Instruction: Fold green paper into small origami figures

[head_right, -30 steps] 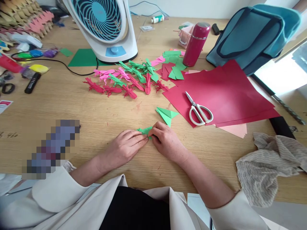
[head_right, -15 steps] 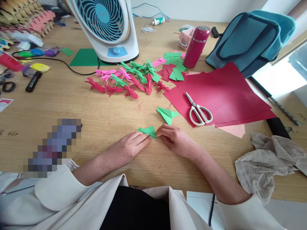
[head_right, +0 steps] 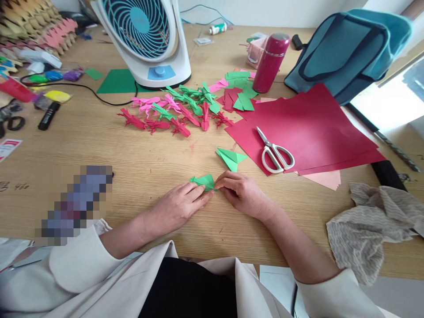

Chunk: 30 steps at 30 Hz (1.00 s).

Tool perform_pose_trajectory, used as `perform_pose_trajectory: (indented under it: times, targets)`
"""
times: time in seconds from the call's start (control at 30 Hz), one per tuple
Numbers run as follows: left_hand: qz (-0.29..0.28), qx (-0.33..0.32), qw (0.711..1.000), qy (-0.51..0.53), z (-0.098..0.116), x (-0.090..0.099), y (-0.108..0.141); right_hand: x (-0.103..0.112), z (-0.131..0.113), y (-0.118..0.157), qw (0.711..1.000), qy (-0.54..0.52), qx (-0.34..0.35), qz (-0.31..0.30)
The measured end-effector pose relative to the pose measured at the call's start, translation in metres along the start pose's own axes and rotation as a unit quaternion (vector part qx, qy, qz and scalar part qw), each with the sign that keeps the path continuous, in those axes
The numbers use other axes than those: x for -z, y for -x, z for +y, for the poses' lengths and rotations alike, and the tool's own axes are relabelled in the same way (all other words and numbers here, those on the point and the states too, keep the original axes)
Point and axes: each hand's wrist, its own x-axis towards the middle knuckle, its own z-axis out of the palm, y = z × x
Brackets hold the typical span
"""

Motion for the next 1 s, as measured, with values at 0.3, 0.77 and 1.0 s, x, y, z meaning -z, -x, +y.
perform_pose_trajectory:
  times: [0.3, 0.77, 1.0]
  targets:
    - [0.021, 0.027, 0.999, 0.024, 0.001, -0.005, 0.003, -0.001, -0.001, 0.000, 1.000, 0.008, 0.008, -0.002]
    - [0.098, 0.026, 0.994, 0.050, -0.005, -0.010, 0.018, 0.000, -0.005, 0.005, 0.992, 0.099, 0.065, -0.048]
    - [0.112, 0.044, 0.990, 0.078, -0.006, -0.015, 0.023, -0.001, -0.011, 0.006, 0.985, 0.137, 0.076, -0.077]
